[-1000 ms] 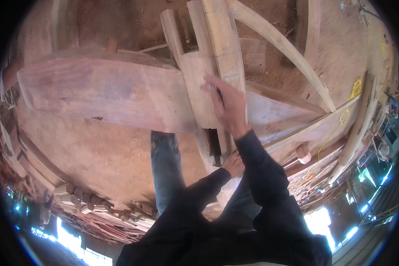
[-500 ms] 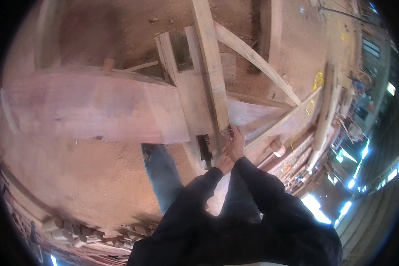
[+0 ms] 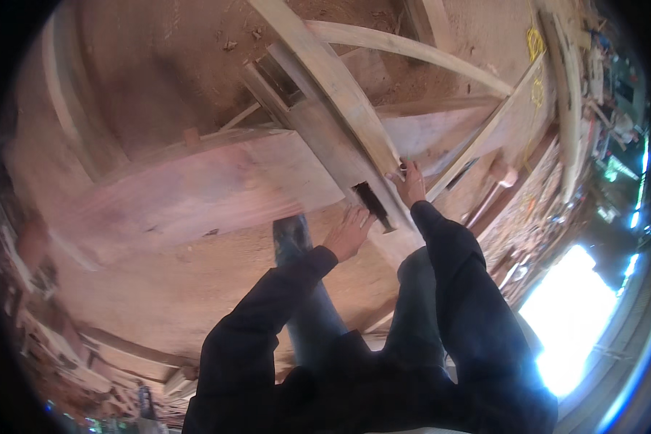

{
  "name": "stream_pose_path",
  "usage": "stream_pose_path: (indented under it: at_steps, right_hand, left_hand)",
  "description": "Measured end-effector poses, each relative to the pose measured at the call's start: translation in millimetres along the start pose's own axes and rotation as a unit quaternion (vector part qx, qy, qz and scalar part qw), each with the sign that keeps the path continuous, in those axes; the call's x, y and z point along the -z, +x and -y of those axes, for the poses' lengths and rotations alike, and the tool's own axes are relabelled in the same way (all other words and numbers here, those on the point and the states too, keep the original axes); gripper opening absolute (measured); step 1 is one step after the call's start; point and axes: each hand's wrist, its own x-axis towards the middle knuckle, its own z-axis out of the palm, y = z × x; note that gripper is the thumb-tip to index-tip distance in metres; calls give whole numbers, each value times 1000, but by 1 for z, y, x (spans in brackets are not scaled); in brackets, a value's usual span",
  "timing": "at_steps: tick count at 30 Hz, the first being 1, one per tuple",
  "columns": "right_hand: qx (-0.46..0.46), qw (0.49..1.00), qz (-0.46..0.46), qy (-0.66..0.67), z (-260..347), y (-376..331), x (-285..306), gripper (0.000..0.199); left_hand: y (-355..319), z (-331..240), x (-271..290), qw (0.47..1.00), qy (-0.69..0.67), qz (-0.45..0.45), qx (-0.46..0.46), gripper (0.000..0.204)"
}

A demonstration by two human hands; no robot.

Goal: The person assembles a wooden frame by hand, fitting a long plank into a mortise on a curved wooden piece. They repeatedly lift, align, and insert the plank, then remove and reposition it multiple times before placing the assembled frame on the floor.

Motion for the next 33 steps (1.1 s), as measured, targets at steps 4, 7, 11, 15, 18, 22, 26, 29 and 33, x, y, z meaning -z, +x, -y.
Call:
stream_pose_path:
  at_steps: [4, 7, 11, 15, 18, 22, 26, 29, 33]
  right_hand:
    - [-12, 997, -74, 32, -2, -15, -9, 68]
    - [-12, 991, -112, 72, -8, -13, -20, 71]
    - [-32, 978, -133, 157, -6, -14, -23, 72]
    - [-26, 967, -148, 207, 2, -19, -22, 76]
    - [32, 954, -225, 194, -32, -19, -37, 76]
    - [14, 925, -354, 139, -55, -48, -26, 71]
    - [-121, 883, -435, 129, -95, -82, 3, 84]
    - [-255, 851, -394, 236, -121, -71, -12, 98]
    - [-356, 845, -246, 313, -111, -69, 0, 106]
  left_hand:
    - [19, 12, 48, 998, 60, -9, 21, 67]
    - [66, 19, 95, 979, 198, -28, -30, 68]
    - [150, 51, 129, 945, 312, -56, -79, 68]
    - [180, 87, 144, 928, 354, 51, -104, 60]
    - [191, 93, 134, 918, 364, 23, -154, 52]
    - [193, 96, 148, 905, 391, 75, -150, 51]
    - [193, 101, 153, 920, 362, 95, -111, 51]
    - [209, 96, 162, 919, 355, 127, -117, 52]
    - [213, 97, 162, 872, 441, 139, -162, 52]
